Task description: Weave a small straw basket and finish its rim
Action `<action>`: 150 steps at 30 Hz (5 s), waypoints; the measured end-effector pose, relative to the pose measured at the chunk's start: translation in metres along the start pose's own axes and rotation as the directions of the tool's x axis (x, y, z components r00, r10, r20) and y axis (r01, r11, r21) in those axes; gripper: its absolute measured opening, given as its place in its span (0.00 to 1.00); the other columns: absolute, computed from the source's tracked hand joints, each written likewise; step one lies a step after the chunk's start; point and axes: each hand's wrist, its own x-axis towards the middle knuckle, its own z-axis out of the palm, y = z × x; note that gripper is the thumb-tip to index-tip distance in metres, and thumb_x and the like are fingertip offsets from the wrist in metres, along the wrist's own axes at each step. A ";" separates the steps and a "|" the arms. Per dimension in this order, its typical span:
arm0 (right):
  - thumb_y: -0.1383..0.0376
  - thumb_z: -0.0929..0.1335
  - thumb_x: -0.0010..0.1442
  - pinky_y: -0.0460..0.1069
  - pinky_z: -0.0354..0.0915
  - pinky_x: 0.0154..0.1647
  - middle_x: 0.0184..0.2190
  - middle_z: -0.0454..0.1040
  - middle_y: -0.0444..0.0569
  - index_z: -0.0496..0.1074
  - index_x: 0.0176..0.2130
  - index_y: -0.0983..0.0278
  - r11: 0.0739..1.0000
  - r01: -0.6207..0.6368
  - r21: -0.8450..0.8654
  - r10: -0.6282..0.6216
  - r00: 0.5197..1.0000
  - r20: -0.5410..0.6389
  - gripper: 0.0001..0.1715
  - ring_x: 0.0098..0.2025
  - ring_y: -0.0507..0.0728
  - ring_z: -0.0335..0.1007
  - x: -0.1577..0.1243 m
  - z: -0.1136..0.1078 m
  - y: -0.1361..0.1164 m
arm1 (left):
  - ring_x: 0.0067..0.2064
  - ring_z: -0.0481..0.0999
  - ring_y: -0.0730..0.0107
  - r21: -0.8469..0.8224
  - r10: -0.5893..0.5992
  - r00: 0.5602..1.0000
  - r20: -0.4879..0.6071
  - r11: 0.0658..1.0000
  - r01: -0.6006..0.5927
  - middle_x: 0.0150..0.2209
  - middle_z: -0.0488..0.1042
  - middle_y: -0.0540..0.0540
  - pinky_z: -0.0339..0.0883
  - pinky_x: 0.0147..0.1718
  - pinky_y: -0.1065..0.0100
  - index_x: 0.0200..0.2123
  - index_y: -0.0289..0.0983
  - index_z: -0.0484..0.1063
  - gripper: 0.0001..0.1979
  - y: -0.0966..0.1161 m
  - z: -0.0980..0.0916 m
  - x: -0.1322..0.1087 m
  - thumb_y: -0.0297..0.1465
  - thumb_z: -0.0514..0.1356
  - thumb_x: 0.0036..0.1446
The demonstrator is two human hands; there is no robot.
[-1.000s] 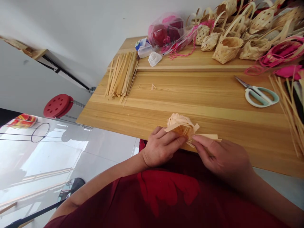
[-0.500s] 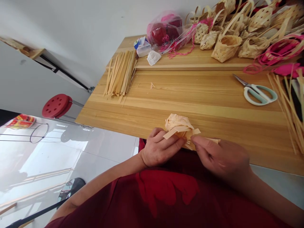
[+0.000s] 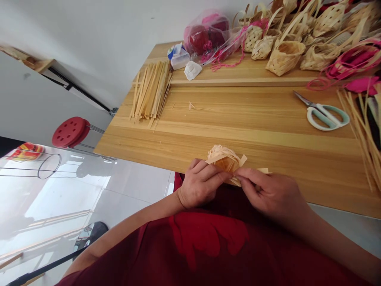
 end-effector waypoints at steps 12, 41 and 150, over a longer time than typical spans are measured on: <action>0.66 0.64 0.67 0.49 0.64 0.27 0.25 0.81 0.42 0.76 0.41 0.58 0.878 -0.309 0.366 0.195 0.928 0.316 0.10 0.24 0.55 0.76 0.016 -0.013 -0.002 | 0.42 0.79 0.68 -0.335 -0.178 0.968 0.177 0.914 0.229 0.40 0.82 0.45 0.72 0.44 0.66 0.45 0.37 0.80 0.09 -0.003 -0.011 0.018 0.23 0.60 0.68; 0.61 0.68 0.65 0.49 0.63 0.29 0.23 0.78 0.42 0.74 0.30 0.59 0.693 -0.485 0.533 0.276 0.862 0.425 0.11 0.25 0.53 0.70 0.028 -0.017 0.001 | 0.38 0.77 0.70 -0.279 0.050 0.998 0.049 0.960 -0.034 0.41 0.85 0.45 0.73 0.39 0.69 0.46 0.38 0.79 0.09 -0.012 0.001 0.015 0.22 0.61 0.67; 0.48 0.76 0.61 0.55 0.77 0.37 0.52 0.80 0.52 0.69 0.61 0.54 0.472 -0.466 0.748 0.314 0.882 0.351 0.33 0.38 0.59 0.81 0.027 0.040 0.034 | 0.37 0.78 0.69 -0.646 -0.461 0.779 0.426 0.448 0.618 0.35 0.81 0.46 0.70 0.39 0.69 0.39 0.35 0.79 0.05 -0.029 0.009 0.034 0.31 0.65 0.63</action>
